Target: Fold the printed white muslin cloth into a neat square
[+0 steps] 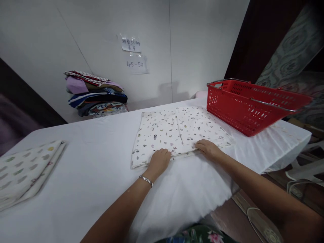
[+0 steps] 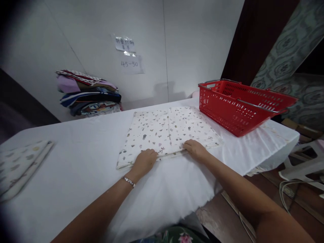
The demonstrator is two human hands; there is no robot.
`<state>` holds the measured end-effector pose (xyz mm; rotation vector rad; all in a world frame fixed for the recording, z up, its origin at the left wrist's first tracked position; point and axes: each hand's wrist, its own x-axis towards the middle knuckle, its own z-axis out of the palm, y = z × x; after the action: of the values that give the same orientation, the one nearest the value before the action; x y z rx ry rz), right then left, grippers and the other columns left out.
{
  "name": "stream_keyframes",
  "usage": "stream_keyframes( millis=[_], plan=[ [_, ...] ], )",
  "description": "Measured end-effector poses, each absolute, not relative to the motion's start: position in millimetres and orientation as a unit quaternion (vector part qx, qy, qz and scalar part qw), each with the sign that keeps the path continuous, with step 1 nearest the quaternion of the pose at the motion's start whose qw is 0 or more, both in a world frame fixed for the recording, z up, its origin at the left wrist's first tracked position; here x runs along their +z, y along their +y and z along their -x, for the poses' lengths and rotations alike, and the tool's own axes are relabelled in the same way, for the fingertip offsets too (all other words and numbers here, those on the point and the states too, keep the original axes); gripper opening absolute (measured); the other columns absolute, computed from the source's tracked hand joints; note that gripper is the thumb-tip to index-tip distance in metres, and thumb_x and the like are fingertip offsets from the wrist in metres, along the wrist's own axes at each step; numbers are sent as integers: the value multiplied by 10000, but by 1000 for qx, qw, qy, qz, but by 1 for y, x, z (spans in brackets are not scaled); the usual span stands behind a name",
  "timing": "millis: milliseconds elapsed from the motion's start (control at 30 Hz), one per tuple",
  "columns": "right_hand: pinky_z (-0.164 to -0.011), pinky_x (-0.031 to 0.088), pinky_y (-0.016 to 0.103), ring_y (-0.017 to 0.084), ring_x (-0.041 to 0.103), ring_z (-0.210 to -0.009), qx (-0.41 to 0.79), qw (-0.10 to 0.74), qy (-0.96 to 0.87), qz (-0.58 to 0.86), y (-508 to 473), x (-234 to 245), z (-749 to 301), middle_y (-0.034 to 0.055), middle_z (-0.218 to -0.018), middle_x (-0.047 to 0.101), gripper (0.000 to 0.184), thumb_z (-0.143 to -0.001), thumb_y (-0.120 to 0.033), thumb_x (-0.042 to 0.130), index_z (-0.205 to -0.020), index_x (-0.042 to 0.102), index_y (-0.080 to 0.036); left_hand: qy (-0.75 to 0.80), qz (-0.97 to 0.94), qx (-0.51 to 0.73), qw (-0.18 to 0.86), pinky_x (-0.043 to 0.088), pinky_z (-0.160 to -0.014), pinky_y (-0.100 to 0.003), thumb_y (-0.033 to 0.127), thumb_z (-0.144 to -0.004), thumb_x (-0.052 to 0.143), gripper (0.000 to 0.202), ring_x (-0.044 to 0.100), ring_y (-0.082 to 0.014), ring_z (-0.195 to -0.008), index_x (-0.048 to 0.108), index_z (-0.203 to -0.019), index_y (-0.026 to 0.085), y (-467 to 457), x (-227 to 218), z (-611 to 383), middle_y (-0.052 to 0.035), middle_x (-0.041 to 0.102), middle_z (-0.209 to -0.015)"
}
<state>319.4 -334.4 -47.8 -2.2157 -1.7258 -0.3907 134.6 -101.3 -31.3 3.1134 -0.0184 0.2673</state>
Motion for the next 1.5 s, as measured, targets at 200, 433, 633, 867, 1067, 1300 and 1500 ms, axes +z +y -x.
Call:
stream_keyframes(
  millis=[200, 433, 633, 867, 1067, 1300, 1500],
  plan=[
    [-770, 471, 335, 217, 569, -903, -124, 161, -613, 764, -341, -49, -311, 113, -984, 639, 304, -868, -110, 398, -990, 667, -181, -13, -993, 111, 26, 382, -742, -304, 173, -921, 391, 203, 493, -171, -844, 591, -884, 167, -103, -40, -131, -50, 583, -902],
    [-782, 480, 348, 214, 564, -916, -120, 171, -614, 762, -345, -52, -308, 106, -998, 633, 324, -840, -100, 426, -1058, 646, -198, -24, -991, 118, 56, 388, -745, -312, 259, -927, 409, 197, 488, -176, -856, 586, -955, 177, -101, -42, -126, -49, 580, -925],
    [-822, 482, 365, 222, 550, -967, -96, 175, -641, 741, -349, -46, -307, 121, -1043, 603, 343, -813, -98, 463, -1118, 603, -172, -37, -988, 128, 71, 395, -741, -314, 322, -900, 476, 188, 491, -181, -877, 559, -1029, 213, -100, -42, -125, -30, 579, -959],
    [-814, 498, 372, 219, 553, -955, -103, 164, -636, 747, -349, -46, -306, 112, -1037, 608, 324, -861, -150, 437, -1145, 587, -191, -16, -987, 150, 52, 407, -743, -314, 263, -940, 383, 219, 512, -174, -844, 588, -953, 190, -101, -47, -133, -43, 599, -895],
    [-800, 503, 360, 216, 564, -937, -124, 162, -625, 753, -347, -54, -309, 118, -1028, 618, 300, -896, -157, 409, -1119, 609, -180, -16, -988, 141, 60, 394, -713, -308, 306, -925, 425, 184, 503, -172, -838, 576, -948, 204, -102, -45, -132, -34, 584, -908],
    [-790, 509, 354, 214, 569, -940, -137, 169, -615, 758, -347, -53, -309, 117, -1032, 623, 307, -903, -161, 398, -1127, 608, -182, -36, -988, 141, 53, 392, -729, -316, 301, -925, 426, 187, 497, -176, -842, 577, -974, 202, -106, -44, -136, -37, 584, -917],
    [-820, 495, 364, 220, 555, -968, -102, 176, -623, 756, -348, -41, -301, 125, -1060, 609, 296, -893, -205, 436, -1144, 592, -182, -18, -985, 154, 71, 393, -722, -311, 265, -929, 403, 208, 500, -173, -826, 598, -948, 198, -106, -49, -140, -36, 590, -887]
  ],
)
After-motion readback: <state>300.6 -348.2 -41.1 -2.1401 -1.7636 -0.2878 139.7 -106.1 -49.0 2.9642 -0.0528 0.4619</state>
